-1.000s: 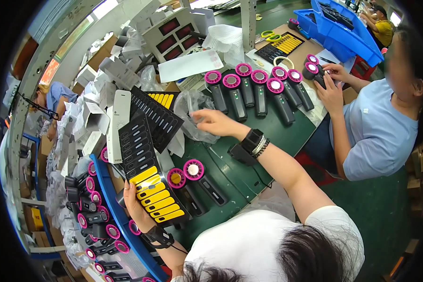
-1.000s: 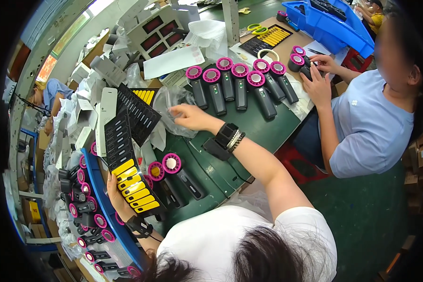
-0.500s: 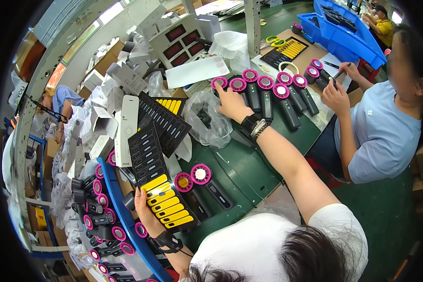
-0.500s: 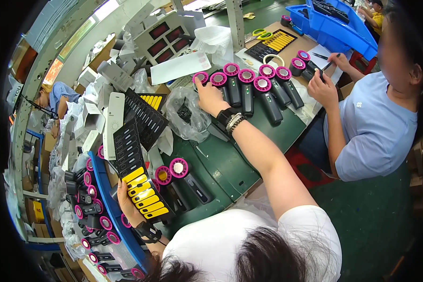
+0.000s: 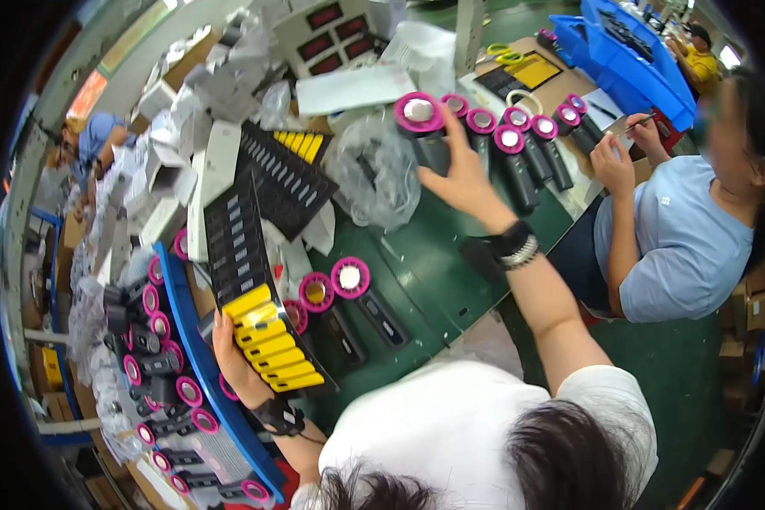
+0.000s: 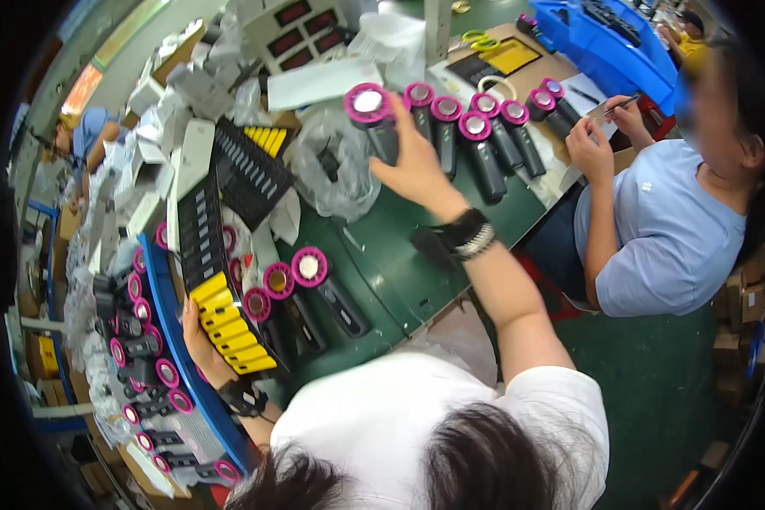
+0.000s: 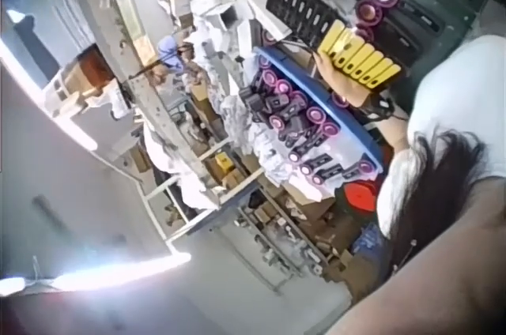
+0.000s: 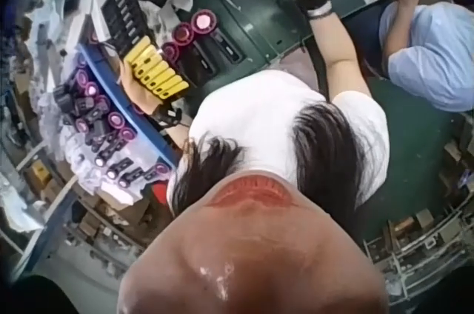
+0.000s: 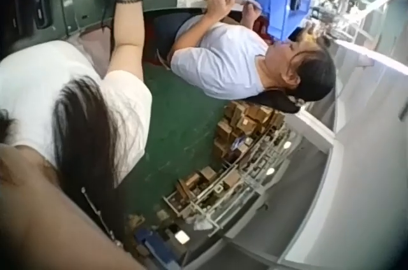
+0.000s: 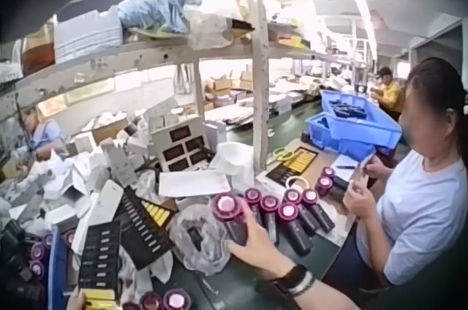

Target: Assembling, inspecting, and labeling hair dryer units on a factory production line.

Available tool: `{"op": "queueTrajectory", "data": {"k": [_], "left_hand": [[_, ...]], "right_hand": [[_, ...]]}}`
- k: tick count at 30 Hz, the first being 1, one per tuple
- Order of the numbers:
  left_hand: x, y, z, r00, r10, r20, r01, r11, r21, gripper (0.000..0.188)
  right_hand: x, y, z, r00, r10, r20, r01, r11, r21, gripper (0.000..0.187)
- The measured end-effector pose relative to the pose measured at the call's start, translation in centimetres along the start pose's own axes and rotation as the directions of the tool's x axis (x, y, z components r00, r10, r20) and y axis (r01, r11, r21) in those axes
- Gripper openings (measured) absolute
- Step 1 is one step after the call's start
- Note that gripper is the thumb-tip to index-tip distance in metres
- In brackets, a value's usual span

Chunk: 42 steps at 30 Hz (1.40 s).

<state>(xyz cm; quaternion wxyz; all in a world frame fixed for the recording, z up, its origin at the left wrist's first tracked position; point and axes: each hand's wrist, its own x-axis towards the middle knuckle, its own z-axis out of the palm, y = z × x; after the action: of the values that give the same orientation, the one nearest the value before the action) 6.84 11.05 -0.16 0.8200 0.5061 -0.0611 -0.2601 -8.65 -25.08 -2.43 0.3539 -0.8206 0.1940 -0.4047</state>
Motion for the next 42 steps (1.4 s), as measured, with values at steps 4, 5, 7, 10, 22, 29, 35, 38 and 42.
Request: {"op": "queueTrajectory", "data": {"k": [4, 5, 7, 10, 22, 29, 35, 38, 42], "left_hand": [[1.0, -0.4, 0.3, 1.0, -0.018, 0.002, 0.018, 0.994, -0.105, 0.023], [1.4, -0.8, 0.5, 0.999, -0.029, 0.045, 0.036, 0.986, -0.165, 0.023], [1.6, -0.9, 0.9, 0.999, -0.037, 0.022, 0.04, 0.985, -0.168, 0.023], [1.7, -1.3, 1.3, 0.998, -0.059, 0.037, 0.065, 0.98, -0.188, 0.023], [1.6, -1.4, 2.2, 0.997, -0.039, 0.061, 0.051, 0.977, -0.209, 0.025], [1.8, -1.1, 1.0, 0.985, -0.068, 0.161, 0.098, 0.978, -0.187, 0.028], [1.5, -1.3, 1.2, 0.996, -0.048, 0.073, 0.059, 0.985, -0.164, 0.025], [1.8, -1.6, 1.8, 0.999, -0.038, 0.028, 0.042, 0.986, -0.161, 0.023], [1.6, -1.9, 1.9, 0.995, -0.076, 0.064, 0.087, 0.979, -0.186, 0.023]], "right_hand": [[-7.1, -2.8, -2.8, 0.882, 0.251, 0.399, -0.347, 0.919, 0.188, 0.091], [-9.0, -3.1, -2.7, 0.872, 0.259, 0.416, -0.36, 0.914, 0.187, 0.091], [-12.2, -3.0, -1.8, 0.801, 0.257, 0.54, -0.428, 0.877, 0.218, 0.091], [-14.5, -3.4, 0.4, 0.837, 0.231, 0.496, -0.352, 0.921, 0.166, 0.088], [-15.0, -5.0, 2.5, 0.861, 0.215, 0.46, -0.245, 0.969, 0.007, 0.084], [-15.6, -5.1, 2.9, 0.853, 0.1, 0.512, -0.167, 0.982, 0.086, 0.082], [-10.2, -2.7, -0.7, 0.868, 0.054, 0.493, -0.117, 0.988, 0.097, 0.07], [-5.3, -0.9, -2.5, 0.973, 0.041, 0.225, -0.036, 0.999, -0.025, 0.06], [-0.9, 3.1, -1.9, 0.985, 0.153, 0.08, -0.104, 0.894, -0.436, 0.062]]}}
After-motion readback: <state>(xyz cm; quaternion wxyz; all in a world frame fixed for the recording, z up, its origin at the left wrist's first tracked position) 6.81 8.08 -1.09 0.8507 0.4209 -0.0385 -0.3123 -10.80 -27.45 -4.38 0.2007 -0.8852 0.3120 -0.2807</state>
